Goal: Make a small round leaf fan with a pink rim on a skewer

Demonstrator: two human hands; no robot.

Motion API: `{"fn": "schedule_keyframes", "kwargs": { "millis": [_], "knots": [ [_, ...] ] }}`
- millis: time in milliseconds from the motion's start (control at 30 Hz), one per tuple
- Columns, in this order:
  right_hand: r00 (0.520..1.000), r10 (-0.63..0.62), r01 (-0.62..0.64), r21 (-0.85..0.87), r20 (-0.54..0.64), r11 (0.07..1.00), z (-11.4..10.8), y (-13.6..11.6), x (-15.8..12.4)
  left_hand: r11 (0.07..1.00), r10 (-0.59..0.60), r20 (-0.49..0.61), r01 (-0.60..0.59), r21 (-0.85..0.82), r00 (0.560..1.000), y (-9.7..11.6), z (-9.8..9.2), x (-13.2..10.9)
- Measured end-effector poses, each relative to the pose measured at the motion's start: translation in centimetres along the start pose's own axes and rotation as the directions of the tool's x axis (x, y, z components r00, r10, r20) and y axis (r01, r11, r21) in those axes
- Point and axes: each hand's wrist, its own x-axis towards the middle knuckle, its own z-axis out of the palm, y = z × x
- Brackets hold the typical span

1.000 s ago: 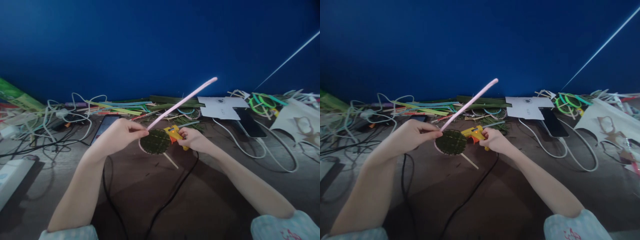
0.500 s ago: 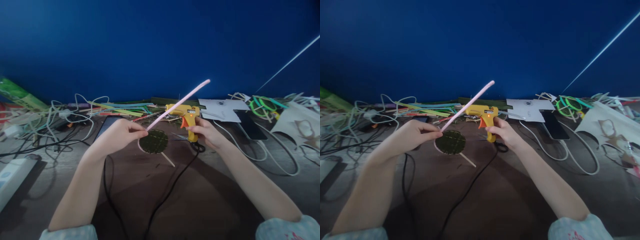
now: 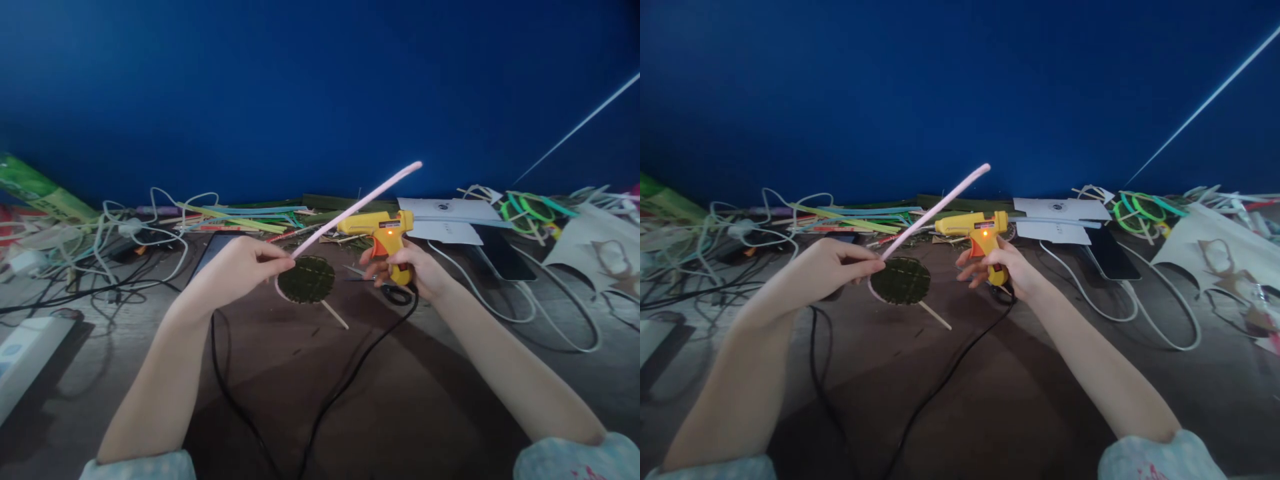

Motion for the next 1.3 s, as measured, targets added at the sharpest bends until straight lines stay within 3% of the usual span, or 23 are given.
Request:
{"fn": "schedule_keyframes", "kwargs": {
  "millis": [167,367,567,800,1300],
  "knots": [
    [0.977,-0.014,0.021,-0.03,0.213,0.999,-0.7,0.1,-0.2,1.0,-0.009,0.027,0.009,-0.016,1.0,0.1,0.1,0.0],
    [0.943,-0.024,0.042,-0.048,0.332,0.998,-0.5,-0.3,-0.8,1.0,0.015,-0.036,-0.014,0.018,0.999,0.2,0.6,0.1],
    [0.956,-0.054,0.087,-0.103,0.287,0.991,0.0,-1.0,-1.2,0.995,0.072,-0.072,-0.067,0.076,0.995,0.6,0.8,-0.4],
    [0.966,-0.001,0.053,-0.196,0.259,0.979,0.4,-1.6,-2.0,0.987,0.135,-0.119,-0.123,0.103,0.984,1.3,1.0,-1.0],
    [0.978,0.019,0.034,-0.25,0.207,0.968,0.8,-2.0,-2.5,0.977,0.21,-0.123,-0.202,0.074,0.97,1.7,1.3,-1.4]
  ]
}}
